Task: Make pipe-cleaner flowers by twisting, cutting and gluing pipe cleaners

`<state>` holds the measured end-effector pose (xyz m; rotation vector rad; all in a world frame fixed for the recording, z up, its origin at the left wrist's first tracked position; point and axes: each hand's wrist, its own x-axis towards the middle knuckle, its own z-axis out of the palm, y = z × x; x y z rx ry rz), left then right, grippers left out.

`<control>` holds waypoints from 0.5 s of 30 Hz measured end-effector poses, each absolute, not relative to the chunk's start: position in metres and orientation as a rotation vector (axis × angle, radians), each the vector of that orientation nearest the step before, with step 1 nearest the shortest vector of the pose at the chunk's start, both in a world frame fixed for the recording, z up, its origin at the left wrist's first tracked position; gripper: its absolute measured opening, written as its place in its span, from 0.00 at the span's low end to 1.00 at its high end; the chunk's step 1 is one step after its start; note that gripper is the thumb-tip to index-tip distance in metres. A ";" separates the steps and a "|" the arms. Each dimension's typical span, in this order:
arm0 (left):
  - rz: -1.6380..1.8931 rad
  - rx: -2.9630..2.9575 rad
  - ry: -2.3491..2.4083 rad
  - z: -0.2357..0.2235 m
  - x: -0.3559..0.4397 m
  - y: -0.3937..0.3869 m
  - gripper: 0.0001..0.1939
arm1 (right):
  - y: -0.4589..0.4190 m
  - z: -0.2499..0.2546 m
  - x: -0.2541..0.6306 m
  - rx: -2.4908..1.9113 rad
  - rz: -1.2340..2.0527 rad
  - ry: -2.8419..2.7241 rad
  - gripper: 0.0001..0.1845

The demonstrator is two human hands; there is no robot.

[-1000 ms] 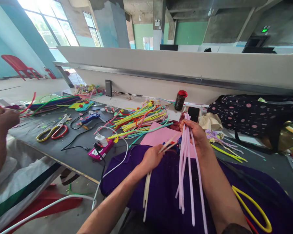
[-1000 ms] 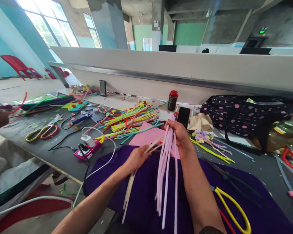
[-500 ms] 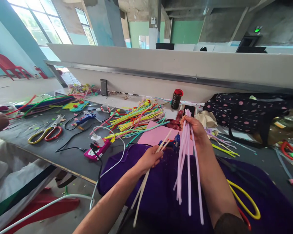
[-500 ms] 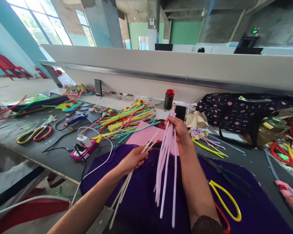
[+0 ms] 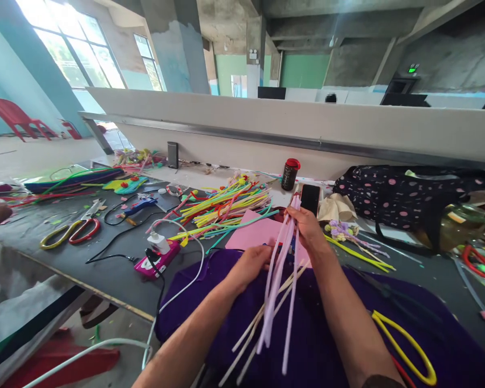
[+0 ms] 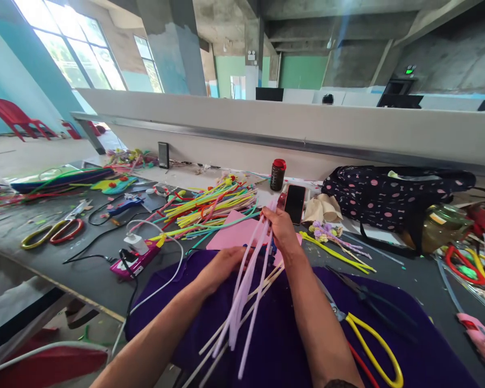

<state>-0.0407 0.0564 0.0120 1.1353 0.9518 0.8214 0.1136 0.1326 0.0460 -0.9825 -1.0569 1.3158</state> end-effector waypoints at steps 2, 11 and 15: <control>0.837 0.880 0.883 0.022 -0.043 0.069 0.22 | 0.131 0.041 0.103 -1.017 1.241 -1.106 0.15; 0.726 0.764 0.662 -0.001 -0.040 0.080 0.15 | 0.133 0.023 0.089 -1.140 0.991 -1.411 0.16; 0.875 0.773 0.771 -0.008 -0.043 0.082 0.16 | 0.133 0.025 0.095 -1.173 1.179 -1.488 0.16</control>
